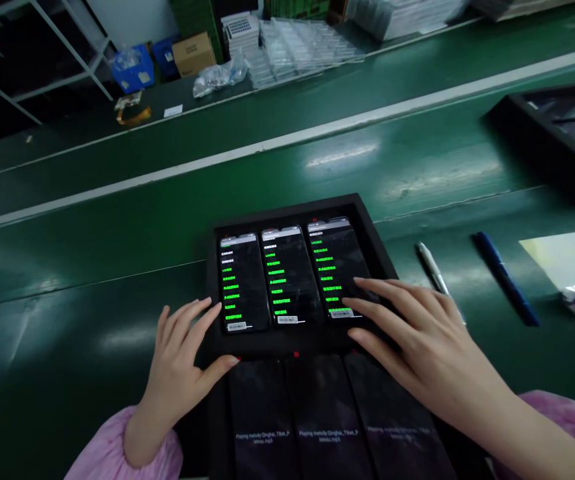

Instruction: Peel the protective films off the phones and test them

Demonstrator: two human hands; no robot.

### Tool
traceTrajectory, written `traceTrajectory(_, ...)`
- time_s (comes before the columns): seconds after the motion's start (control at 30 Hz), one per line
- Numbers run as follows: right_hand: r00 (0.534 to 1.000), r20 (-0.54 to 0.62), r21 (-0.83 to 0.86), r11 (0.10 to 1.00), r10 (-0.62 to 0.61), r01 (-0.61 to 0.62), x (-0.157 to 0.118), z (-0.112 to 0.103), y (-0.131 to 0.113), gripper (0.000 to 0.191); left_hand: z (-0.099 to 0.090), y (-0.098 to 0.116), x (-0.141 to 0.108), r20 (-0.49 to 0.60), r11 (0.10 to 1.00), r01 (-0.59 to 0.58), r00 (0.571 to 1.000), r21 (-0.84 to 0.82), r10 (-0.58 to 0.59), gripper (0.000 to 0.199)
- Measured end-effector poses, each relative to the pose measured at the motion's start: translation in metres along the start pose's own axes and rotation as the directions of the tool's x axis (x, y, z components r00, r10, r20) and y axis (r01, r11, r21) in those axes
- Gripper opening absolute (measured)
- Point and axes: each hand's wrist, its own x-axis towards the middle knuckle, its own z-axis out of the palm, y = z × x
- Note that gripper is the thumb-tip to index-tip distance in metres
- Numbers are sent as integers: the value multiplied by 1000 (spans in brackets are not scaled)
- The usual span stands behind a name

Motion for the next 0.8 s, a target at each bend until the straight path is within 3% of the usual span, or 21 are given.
traceTrajectory(0.23,993,28,132,985,-115,110,20,16,-17,29,2,2,-2,-2,1000,4,1000,17,-3,60)
traceTrajectory(0.33,992,36,86,989,-124,120,23,21,-18,35,1,3,-4,2,999,9,1000,32,-9,62)
traceTrajectory(0.57,989,-80,101,986,-124,132,11,9,-3,25,-1,7,-3,16,997,34,999,74,-35,61)
traceTrajectory(0.8,994,-89,130,988,-70,81,-5,13,12,22,-4,10,0,73,999,-8,997,34,5,55)
